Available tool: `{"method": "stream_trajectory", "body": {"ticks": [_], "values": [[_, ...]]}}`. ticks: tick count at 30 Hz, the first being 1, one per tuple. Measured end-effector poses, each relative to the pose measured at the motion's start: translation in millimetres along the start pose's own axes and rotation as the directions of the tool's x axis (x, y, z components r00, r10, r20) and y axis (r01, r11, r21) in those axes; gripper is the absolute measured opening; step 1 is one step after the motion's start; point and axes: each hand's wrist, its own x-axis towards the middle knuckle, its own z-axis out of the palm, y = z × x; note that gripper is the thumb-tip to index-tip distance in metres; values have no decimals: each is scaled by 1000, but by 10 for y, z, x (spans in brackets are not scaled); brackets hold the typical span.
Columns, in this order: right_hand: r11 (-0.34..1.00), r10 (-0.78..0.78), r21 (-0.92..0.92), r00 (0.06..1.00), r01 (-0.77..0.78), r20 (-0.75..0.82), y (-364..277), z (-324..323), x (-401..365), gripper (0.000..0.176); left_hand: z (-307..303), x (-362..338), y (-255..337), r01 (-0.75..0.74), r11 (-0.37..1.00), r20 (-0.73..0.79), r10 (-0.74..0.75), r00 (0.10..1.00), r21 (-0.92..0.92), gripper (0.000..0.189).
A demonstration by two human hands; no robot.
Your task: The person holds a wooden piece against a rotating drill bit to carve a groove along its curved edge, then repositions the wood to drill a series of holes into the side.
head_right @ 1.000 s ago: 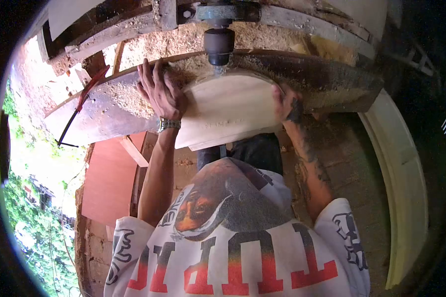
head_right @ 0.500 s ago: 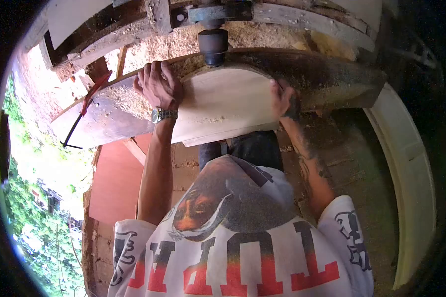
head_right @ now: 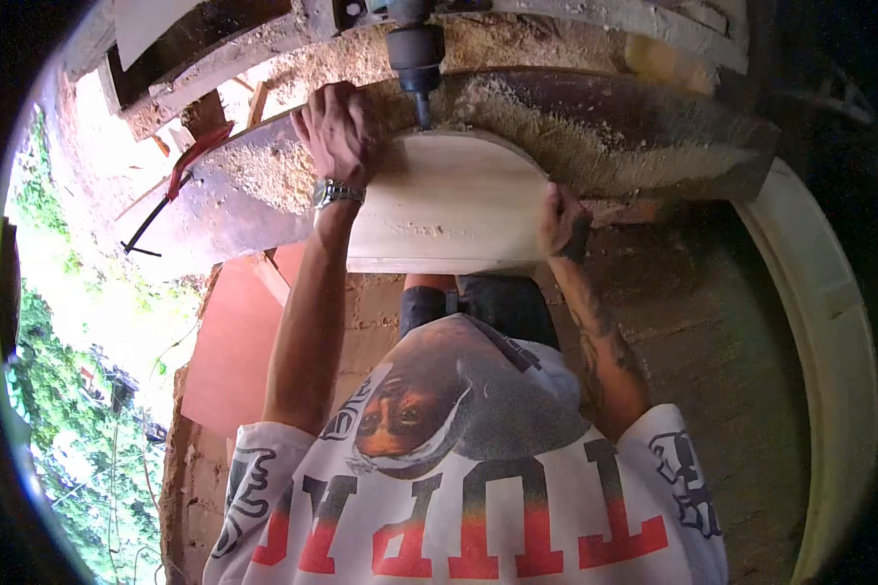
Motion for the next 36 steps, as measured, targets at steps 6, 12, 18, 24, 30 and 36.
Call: {"method": "stream_trajectory", "body": {"ticks": [6, 12, 18, 24, 30, 36], "values": [[998, -56, -20, 997, 55, -48, 86, 9, -12, 52, 87, 43, -51, -23, 991, -62, 31, 998, 128, 41], [992, -105, 78, 994, 103, 31, 30, -49, 375, 51, -122, 213, 6, 42, 992, 92, -53, 994, 116, 43], [981, -194, 16, 981, 194, 4, -76, -175, 506, 51, -162, 222, 153, 44, 999, -18, -44, 999, 11, 34], [977, -96, 198, 993, 81, 64, -7, -213, 438, 51, -37, 151, 114, -6, 999, -133, 11, 991, 36, 38], [965, -177, 202, 984, 169, 22, 292, -308, 222, 57, 14, -15, 317, -2, 1000, -104, 3, 995, 3, 40], [989, -80, 124, 997, 78, 17, 212, -435, 272, 60, -22, -89, 381, 58, 998, -104, -61, 993, -30, 38]]}}
